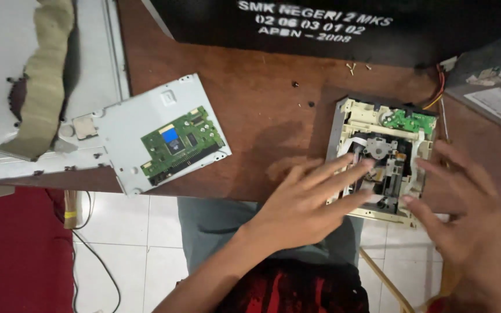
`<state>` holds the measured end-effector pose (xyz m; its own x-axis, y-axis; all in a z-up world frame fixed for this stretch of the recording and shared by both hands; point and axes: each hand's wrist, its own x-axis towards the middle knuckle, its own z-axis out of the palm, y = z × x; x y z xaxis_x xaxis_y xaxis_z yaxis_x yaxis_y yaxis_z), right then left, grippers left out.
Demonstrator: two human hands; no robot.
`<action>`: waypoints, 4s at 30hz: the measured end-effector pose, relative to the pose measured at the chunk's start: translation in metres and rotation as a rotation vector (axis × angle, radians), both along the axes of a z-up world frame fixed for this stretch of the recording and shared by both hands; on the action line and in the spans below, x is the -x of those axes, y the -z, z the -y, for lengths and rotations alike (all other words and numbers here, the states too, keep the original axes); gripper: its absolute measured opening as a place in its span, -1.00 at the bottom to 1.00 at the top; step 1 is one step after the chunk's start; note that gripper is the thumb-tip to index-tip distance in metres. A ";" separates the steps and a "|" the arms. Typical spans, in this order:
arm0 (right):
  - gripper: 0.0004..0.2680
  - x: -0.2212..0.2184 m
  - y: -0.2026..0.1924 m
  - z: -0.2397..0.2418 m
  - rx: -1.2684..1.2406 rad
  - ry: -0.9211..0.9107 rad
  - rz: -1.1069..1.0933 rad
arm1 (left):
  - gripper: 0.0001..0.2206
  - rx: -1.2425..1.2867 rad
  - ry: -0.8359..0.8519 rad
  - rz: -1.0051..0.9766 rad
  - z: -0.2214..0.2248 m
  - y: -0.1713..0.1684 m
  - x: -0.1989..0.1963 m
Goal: Reassembling an internal optical drive by connecting ribbon cables to the PCB, seating the PCB into the frame, and fitting the metal cover.
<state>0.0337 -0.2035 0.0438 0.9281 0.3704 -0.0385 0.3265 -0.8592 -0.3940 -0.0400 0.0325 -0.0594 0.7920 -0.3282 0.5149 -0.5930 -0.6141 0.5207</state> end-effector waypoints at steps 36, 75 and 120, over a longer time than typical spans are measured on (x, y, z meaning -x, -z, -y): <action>-0.86 -0.002 0.085 0.057 -0.727 0.561 0.496 | -0.90 0.480 -0.227 -0.519 -0.078 -0.054 -0.120; -0.95 -0.017 -0.019 -0.137 -0.678 -0.300 -0.305 | -0.96 1.700 -0.087 -0.531 -0.048 -0.009 0.047; -0.82 0.041 -0.007 -0.067 -0.695 -0.408 -0.184 | -0.86 1.711 0.160 -0.672 0.009 -0.027 0.051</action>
